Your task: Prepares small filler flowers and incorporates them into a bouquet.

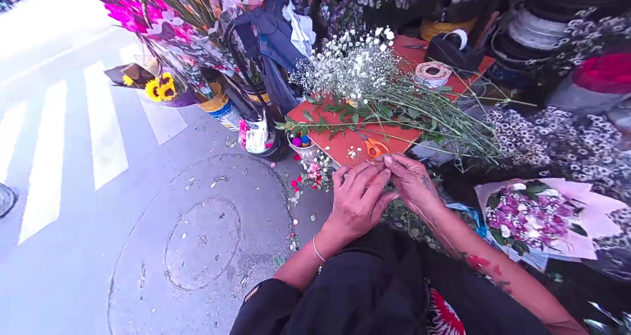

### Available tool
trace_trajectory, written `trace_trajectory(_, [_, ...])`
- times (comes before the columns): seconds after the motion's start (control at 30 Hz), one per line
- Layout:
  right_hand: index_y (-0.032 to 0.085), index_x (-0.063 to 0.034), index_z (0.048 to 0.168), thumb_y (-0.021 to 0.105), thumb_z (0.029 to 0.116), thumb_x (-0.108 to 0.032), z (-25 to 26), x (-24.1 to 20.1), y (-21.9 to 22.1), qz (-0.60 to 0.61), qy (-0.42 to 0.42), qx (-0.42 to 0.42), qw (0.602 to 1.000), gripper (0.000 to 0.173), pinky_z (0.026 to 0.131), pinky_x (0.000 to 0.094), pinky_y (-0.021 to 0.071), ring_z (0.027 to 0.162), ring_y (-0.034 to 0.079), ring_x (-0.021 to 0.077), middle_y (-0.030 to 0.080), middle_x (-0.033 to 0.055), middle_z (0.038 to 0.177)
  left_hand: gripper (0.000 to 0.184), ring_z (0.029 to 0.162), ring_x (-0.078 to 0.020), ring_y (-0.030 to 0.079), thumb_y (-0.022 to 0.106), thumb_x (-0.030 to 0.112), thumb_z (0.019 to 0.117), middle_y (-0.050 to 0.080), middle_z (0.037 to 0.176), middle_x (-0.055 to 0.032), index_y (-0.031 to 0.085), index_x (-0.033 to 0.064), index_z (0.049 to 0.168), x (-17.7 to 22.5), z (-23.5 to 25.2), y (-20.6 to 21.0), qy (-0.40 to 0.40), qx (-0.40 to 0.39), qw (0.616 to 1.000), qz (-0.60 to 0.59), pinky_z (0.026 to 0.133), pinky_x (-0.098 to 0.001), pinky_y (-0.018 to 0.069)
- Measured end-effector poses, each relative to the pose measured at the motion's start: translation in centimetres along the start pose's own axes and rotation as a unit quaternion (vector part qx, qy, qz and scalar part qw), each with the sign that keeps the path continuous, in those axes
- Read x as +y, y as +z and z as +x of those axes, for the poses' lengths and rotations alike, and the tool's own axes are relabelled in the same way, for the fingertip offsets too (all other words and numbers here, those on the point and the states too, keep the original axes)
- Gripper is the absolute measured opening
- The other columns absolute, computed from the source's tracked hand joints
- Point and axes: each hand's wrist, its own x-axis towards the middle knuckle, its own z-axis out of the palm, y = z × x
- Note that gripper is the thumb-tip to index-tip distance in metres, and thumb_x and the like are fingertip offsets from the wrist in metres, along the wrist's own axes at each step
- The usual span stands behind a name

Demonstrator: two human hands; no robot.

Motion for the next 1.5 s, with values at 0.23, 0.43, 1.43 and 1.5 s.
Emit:
trace_trajectory(0.23, [0.066,-0.0057,0.101,0.046,0.1059,-0.006,-0.4,-1.8,-1.2,0.137,-0.042,0.123,0.982,0.021,0.084,0.0302,0.0583,0.087,0.068,0.0131,0.07,0.0037,0.097,0.037,0.085,-0.0211,0.074,0.05,0.03,0.1066,0.077,0.092,-0.0078,0.077,0.0045,0.103,0.4,-3.3,4.8,-0.082,-0.156,0.981,-0.086,0.097,-0.0511,0.0468])
trace_trajectory(0.43, [0.073,-0.0056,0.098,0.055,0.1021,-0.006,-1.7,-0.8,-2.8,0.016,-0.074,0.092,0.993,0.018,0.091,0.0275,0.0542,0.094,0.067,0.008,0.073,-0.0001,0.096,0.031,0.104,-0.0146,0.066,0.062,0.022,0.101,0.069,0.117,-0.0135,0.072,-0.0012,0.119,0.3,1.4,6.0,-0.292,-0.05,0.876,-0.38,0.087,-0.0279,0.0552])
trace_trajectory(1.43, [0.061,0.0032,0.11,0.041,0.1105,-0.02,-1.5,-1.4,1.0,-0.39,-0.221,0.146,0.882,0.03,0.062,0.0243,0.055,0.068,0.062,0.0092,0.062,0.0091,0.09,0.017,0.105,-0.0218,0.07,0.056,0.013,0.1039,0.073,0.103,-0.0072,0.07,0.007,0.096,-1.1,0.6,2.4,-0.296,0.031,0.659,-0.691,0.1,-0.0411,0.0557])
trace_trajectory(1.5, [0.058,0.0039,0.112,0.039,0.1115,-0.019,-1.9,-1.4,1.1,-0.434,-0.22,0.134,0.863,0.03,0.067,0.0245,0.0553,0.069,0.064,0.0087,0.066,0.0063,0.083,0.017,0.096,-0.0266,0.075,0.048,0.011,0.1068,0.072,0.101,-0.0096,0.063,0.0077,0.099,-0.6,0.5,1.9,-0.327,0.039,0.592,-0.735,0.089,-0.0441,0.0622])
